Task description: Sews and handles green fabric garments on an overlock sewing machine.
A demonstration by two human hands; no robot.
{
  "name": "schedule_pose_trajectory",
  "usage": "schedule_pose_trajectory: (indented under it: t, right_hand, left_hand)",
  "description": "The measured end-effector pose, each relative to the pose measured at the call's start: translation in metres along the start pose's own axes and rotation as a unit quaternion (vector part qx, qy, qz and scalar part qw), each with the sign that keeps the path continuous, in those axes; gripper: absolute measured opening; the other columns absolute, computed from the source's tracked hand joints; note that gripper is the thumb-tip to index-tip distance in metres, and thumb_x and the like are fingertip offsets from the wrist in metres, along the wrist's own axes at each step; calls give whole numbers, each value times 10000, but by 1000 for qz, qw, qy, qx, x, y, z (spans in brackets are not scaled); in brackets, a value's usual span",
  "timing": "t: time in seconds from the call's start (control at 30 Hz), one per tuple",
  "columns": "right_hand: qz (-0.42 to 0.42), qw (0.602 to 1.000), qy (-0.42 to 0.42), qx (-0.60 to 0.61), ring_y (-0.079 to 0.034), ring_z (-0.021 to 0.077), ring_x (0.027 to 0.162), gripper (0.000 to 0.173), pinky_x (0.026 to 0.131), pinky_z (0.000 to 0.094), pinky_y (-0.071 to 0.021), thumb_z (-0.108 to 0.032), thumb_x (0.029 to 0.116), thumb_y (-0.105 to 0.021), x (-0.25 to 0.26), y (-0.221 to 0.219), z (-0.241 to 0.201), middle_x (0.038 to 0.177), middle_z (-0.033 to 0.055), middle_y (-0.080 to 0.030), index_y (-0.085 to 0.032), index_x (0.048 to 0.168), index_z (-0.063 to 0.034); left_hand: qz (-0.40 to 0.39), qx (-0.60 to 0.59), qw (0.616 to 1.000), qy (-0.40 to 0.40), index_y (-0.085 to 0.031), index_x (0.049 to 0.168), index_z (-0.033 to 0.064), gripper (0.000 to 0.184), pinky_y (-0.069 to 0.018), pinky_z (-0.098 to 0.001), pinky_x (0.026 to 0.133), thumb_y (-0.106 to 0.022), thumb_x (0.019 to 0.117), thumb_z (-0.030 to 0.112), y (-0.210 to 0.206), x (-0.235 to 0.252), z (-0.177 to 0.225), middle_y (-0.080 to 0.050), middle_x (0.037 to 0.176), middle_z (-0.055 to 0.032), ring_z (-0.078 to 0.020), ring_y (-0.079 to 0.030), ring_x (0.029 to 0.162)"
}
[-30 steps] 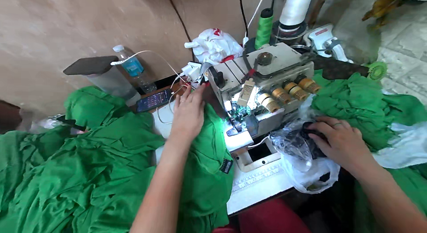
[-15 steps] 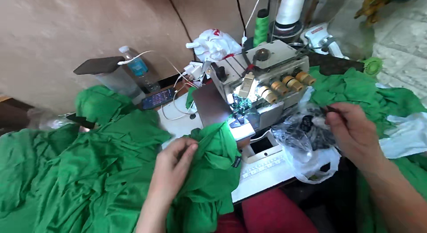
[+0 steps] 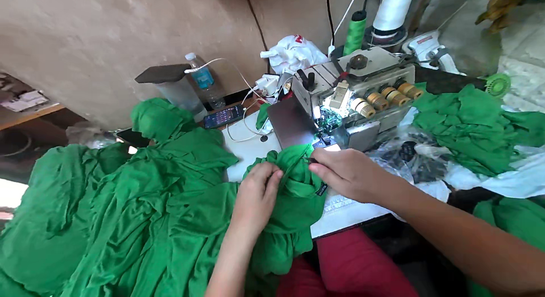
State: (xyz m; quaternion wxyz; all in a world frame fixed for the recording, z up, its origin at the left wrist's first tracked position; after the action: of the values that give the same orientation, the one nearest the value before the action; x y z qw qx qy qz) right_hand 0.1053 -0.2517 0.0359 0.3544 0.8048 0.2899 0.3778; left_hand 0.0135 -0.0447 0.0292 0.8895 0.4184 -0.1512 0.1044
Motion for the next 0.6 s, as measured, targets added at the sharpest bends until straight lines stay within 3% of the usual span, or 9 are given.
schedule_pose_trajectory:
  t: [0.1,0.33,0.5,0.6]
  right_hand:
    - [-21,999,14,-21,-618,243,644,442,546,435,-479,-373,1073,-356,7,-6,-8,688,77,-572,-641,942,-60]
    - [-97,992,-49,-67,-678,342,752,431,638,507,-515,-361,1091,-383,18,-16,-24,760,146,-630,-636,1006,-22]
    - [-63,995,-8,-78,-646,295,632,433,550,458,-492,-341,1089,-360,10,-14,-14,645,95,-571,-627,914,-49]
    - [-44,996,-15,-77,-620,260,620,418,544,445,-486,-359,1078,-404,8,-2,0,652,77,-558,-632,900,-58]
  left_hand:
    - [27,-19,999,5,-653,1003,49,321,-497,-182,683,-400,1092,225,4,-6,0,-641,830,19,-6,-591,730]
    - [70,10,997,-41,-662,1009,55,326,-511,-186,644,-400,1092,232,2,-10,5,-654,796,21,-15,-606,691]
    - [80,-1,995,-56,-660,1003,45,301,-500,-149,675,-423,1086,211,1,-10,5,-646,807,12,5,-596,717]
    - [103,-12,992,-77,-674,984,32,308,-497,-165,737,-436,1079,204,1,-9,5,-656,867,-24,-22,-600,784]
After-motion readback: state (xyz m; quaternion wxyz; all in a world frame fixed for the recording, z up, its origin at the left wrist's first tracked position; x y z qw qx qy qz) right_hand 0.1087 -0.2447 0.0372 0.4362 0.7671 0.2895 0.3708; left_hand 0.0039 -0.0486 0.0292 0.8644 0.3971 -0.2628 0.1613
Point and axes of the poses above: each hand's wrist, its own x-axis towards the middle knuckle, its own y-axis out of the back of the hand, z = x × y, the point moved 2 cm from there along x, towards the middle knuckle
